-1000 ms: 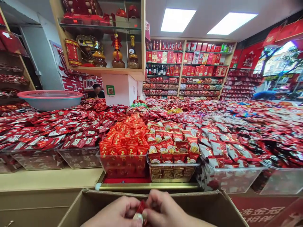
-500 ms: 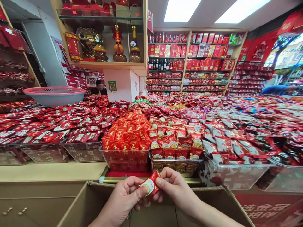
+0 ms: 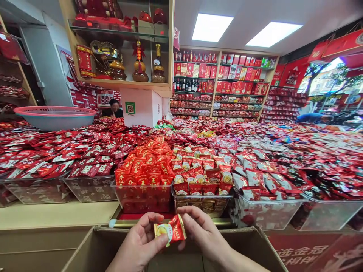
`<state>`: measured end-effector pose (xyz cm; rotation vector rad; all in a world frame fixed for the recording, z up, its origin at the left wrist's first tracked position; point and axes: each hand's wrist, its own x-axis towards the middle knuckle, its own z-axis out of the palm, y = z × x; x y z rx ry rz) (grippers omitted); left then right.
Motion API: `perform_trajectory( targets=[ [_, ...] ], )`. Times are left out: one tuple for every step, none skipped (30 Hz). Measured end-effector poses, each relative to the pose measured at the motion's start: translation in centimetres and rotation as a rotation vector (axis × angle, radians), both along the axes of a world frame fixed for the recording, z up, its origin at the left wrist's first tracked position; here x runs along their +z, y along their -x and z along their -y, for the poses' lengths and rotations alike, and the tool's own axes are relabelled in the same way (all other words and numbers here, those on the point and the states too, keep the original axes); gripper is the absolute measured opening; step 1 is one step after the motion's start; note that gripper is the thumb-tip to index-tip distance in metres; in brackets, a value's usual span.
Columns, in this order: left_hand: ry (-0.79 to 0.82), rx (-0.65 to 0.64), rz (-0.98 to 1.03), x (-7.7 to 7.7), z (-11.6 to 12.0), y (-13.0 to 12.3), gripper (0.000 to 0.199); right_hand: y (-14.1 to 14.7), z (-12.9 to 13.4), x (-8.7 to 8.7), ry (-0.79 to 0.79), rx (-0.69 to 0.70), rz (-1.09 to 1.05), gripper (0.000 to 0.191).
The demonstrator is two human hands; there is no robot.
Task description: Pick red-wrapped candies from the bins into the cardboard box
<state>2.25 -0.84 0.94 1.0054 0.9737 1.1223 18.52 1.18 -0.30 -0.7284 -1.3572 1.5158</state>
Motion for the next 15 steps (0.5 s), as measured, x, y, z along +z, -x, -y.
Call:
perform_trajectory(
  targets=[
    [-0.027, 0.008, -0.017, -0.01, -0.02, -0.11, 0.037, 0.16, -0.04, -0.15, 0.069, 0.039, -0.052, 0.043],
    [-0.04, 0.009, -0.025, -0.01, -0.03, -0.21, 0.037, 0.26, -0.09, -0.26, 0.108, 0.062, -0.085, 0.046],
    [-0.04, 0.002, -0.028, 0.02, -0.03, -0.29, 0.036, 0.31, -0.14, -0.33, 0.13, 0.071, -0.094, 0.045],
    [-0.033, -0.004, -0.031, 0.06, -0.01, -0.36, 0.035, 0.29, -0.18, -0.33, 0.14, 0.066, -0.09, 0.041],
    [-0.025, -0.008, -0.034, 0.12, 0.02, -0.4, 0.034, 0.21, -0.23, -0.28, 0.142, 0.058, -0.077, 0.037],
    [-0.017, -0.006, -0.036, 0.2, 0.07, -0.43, 0.033, 0.1, -0.28, -0.18, 0.138, 0.049, -0.065, 0.035],
    [-0.011, -0.003, -0.037, 0.29, 0.12, -0.43, 0.033, -0.02, -0.34, -0.05, 0.127, 0.04, -0.057, 0.034],
    [-0.003, 0.005, -0.04, 0.38, 0.18, -0.43, 0.032, -0.14, -0.4, 0.1, 0.116, 0.032, -0.052, 0.034],
    [0.004, 0.016, -0.044, 0.47, 0.25, -0.41, 0.031, -0.25, -0.47, 0.24, 0.104, 0.027, -0.046, 0.033],
    [0.009, 0.026, -0.046, 0.54, 0.32, -0.38, 0.03, -0.33, -0.53, 0.35, 0.091, 0.023, -0.042, 0.033],
    [0.011, 0.027, -0.045, 0.59, 0.39, -0.35, 0.029, -0.37, -0.57, 0.43, 0.083, 0.018, -0.037, 0.032],
    [0.01, 0.018, -0.045, 0.62, 0.46, -0.31, 0.028, -0.38, -0.6, 0.46, 0.076, 0.01, -0.035, 0.032],
    [0.005, 0.002, -0.044, 0.62, 0.52, -0.27, 0.028, -0.36, -0.61, 0.43, 0.071, 0.003, -0.03, 0.032],
    [-0.004, -0.018, -0.047, 0.6, 0.56, -0.23, 0.03, -0.32, -0.59, 0.36, 0.068, 0.002, -0.02, 0.032],
    [-0.02, -0.044, -0.058, 0.56, 0.59, -0.2, 0.032, -0.27, -0.55, 0.24, 0.064, 0.001, 0.0, 0.033]
  ],
)
